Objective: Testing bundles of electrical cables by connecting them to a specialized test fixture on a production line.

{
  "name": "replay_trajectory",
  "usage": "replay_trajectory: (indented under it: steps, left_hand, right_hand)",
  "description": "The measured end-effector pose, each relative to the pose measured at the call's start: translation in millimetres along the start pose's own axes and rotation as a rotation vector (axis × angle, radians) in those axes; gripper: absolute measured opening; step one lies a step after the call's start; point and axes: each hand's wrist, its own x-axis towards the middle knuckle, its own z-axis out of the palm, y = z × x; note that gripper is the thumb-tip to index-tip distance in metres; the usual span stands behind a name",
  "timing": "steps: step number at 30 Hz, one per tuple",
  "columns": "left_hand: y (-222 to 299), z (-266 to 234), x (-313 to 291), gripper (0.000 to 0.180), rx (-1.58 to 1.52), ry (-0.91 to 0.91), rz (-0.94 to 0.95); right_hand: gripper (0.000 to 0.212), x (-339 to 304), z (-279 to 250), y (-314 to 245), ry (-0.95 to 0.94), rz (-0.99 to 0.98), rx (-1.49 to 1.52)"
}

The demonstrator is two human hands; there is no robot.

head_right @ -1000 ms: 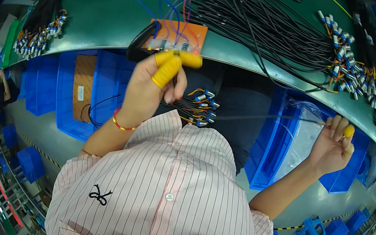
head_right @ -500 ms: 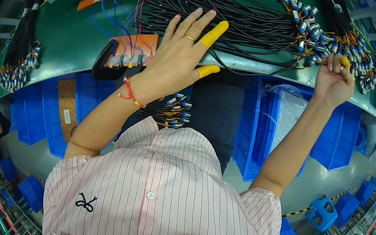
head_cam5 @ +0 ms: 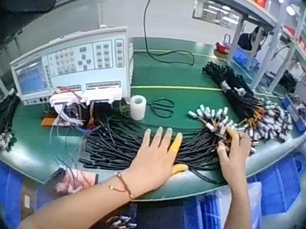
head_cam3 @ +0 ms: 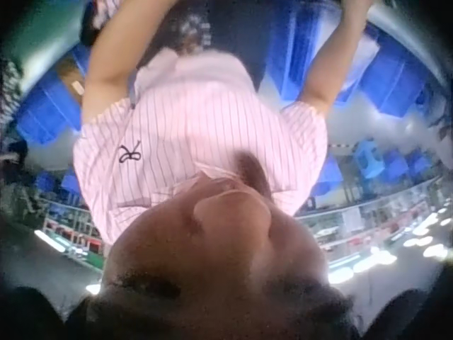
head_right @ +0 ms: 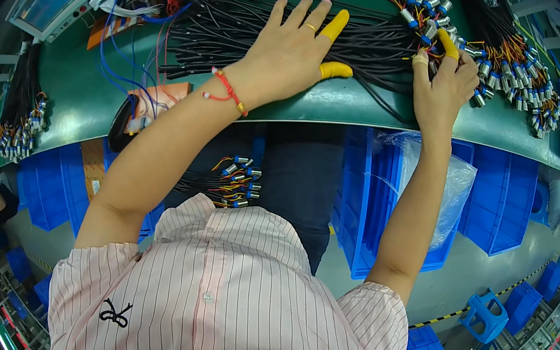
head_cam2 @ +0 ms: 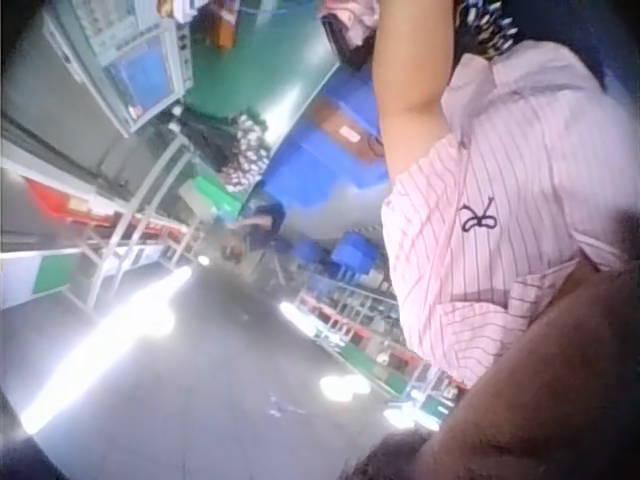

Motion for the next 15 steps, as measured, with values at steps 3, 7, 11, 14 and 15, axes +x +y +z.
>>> replay_trajectory:
  steps: [3, 7, 11, 14, 15]
  left_hand:
    - [-5.5, 12.9, 21.9, 0.064, 0.008, 0.017, -0.033]
    - [-8.5, 21.2, 43.7, 0.058, -0.020, -0.001, -0.055]
    - [-1.4, 19.0, 46.2, 0.054, -0.025, 0.027, -0.120]
    - [-1.0, 19.4, 46.7, 0.055, -0.017, 0.025, -0.149]
    - [0.0, 17.6, 46.2, 0.055, -0.041, 0.059, -0.114]
  right_hand:
    - [0.044, 8.1, 11.7, 10.8, 0.017, -0.030, -0.118]
    - [0.038, 19.7, 25.6, 28.3, 0.041, -0.037, -0.204]
    - [0.032, 34.1, 37.1, 41.8, 0.036, -0.017, -0.289]
    - [0.033, 42.8, 42.1, 45.8, 0.032, -0.020, -0.314]
    - [0.033, 45.6, 42.0, 48.4, 0.038, -0.010, -0.312]
